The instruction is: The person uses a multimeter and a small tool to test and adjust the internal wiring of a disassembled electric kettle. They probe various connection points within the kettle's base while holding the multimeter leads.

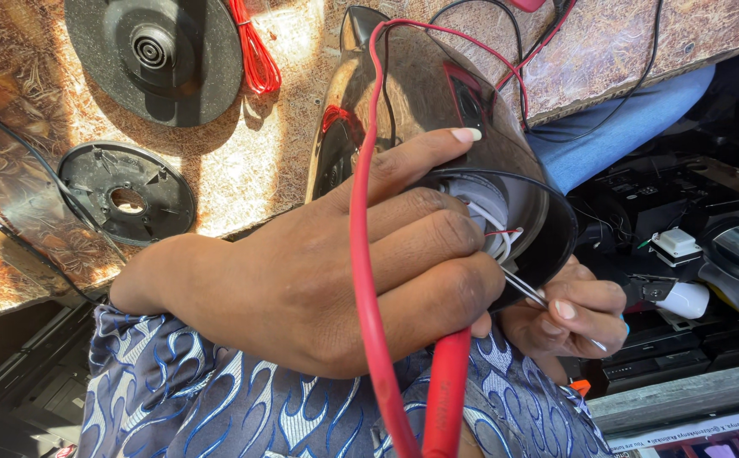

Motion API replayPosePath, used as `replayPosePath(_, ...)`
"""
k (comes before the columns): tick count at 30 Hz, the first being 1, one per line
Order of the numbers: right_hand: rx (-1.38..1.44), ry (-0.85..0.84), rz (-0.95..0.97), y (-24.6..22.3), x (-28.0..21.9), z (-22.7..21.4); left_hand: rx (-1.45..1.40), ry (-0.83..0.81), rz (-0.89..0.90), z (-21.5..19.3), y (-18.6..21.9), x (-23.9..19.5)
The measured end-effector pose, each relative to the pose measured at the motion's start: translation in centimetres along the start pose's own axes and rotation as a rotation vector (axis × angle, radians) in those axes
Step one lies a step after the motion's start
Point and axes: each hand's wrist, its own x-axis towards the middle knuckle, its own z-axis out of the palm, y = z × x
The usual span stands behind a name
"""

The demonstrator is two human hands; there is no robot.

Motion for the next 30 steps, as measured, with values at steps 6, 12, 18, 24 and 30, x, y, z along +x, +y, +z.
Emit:
replayPosePath(6, -0.121, 0.006, 0.000, -1.0, 0.2, 0.3, -0.006, 0.040, -0.018, 0.4, 0.2, 0.1)
replayPosePath(12, -0.363, -0.170, -0.039, -2.5, 0.1, -0.9, -0.010, 0.040, -0.013, 0.3, 0.1, 0.0)
replayPosePath(18, -0.365, -0.210, -0.027, -3.2, 0.6, -0.3, -0.027, 0.031, -0.036, 0.7, 0.1, -0.1)
replayPosePath(24, -0.402, -0.394, -0.240, -2.5, 0.1, -2.8, 0.023, 0.045, -0.015, 0.2, 0.0, 0.0)
replayPosePath(30, -0.362, -0.319, -0.280, -1.9, 0.2, -2.3, 0.021, 0.055, -0.021, 0.5, 0.1, -0.1)
